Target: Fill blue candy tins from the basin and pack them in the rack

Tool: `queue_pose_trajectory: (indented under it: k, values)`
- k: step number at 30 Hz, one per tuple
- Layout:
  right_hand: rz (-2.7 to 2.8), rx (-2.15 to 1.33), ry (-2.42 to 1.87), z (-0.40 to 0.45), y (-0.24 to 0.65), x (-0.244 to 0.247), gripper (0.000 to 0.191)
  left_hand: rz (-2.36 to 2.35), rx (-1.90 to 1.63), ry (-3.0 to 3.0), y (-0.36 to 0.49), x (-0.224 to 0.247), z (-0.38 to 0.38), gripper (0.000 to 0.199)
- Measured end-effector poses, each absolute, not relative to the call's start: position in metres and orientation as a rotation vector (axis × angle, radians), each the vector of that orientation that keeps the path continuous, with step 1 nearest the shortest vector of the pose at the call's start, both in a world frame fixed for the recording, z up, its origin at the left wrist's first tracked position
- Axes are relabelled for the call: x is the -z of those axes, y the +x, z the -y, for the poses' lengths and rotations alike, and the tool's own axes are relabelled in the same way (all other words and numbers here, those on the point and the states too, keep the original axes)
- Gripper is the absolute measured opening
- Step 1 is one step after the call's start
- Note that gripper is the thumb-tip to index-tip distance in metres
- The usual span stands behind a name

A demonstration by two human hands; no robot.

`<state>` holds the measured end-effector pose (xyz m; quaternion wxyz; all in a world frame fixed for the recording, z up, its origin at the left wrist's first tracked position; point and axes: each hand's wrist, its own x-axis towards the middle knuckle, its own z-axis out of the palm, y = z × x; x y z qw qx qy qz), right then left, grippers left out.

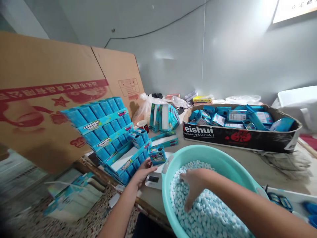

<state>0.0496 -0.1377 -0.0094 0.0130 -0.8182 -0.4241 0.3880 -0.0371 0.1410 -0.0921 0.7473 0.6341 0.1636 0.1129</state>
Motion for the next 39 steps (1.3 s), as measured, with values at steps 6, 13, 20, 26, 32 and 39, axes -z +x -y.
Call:
queue_pose_trajectory:
  k: [6,13,20,26,32,39]
  values:
    - [1.299,-1.333,-2.587,0.127,0.049,0.01,0.159,-0.356,-0.241,1.348,-0.035,0.098,-0.151,0.075]
    - [1.365,-1.208,-2.54,0.128,0.054,0.009,0.116,-0.324,-0.195,1.419,-0.031,0.091,-0.152,0.076]
    - [1.282,-1.245,-2.509,0.135,0.053,0.004,0.116,-0.281,-0.137,1.509,-0.026,0.081,-0.15,0.07]
    - [1.33,-1.358,-2.477,0.136,0.058,0.006,0.106,-0.347,-0.164,1.524,-0.027,0.083,-0.154,0.074]
    - [1.332,-1.053,-2.609,0.14,0.06,0.009,0.059,-0.359,-0.192,1.546,-0.029,0.08,-0.151,0.073]
    - [1.238,-0.874,-2.692,0.153,0.074,0.02,0.027,-0.362,-0.249,1.463,-0.032,0.098,-0.156,0.074]
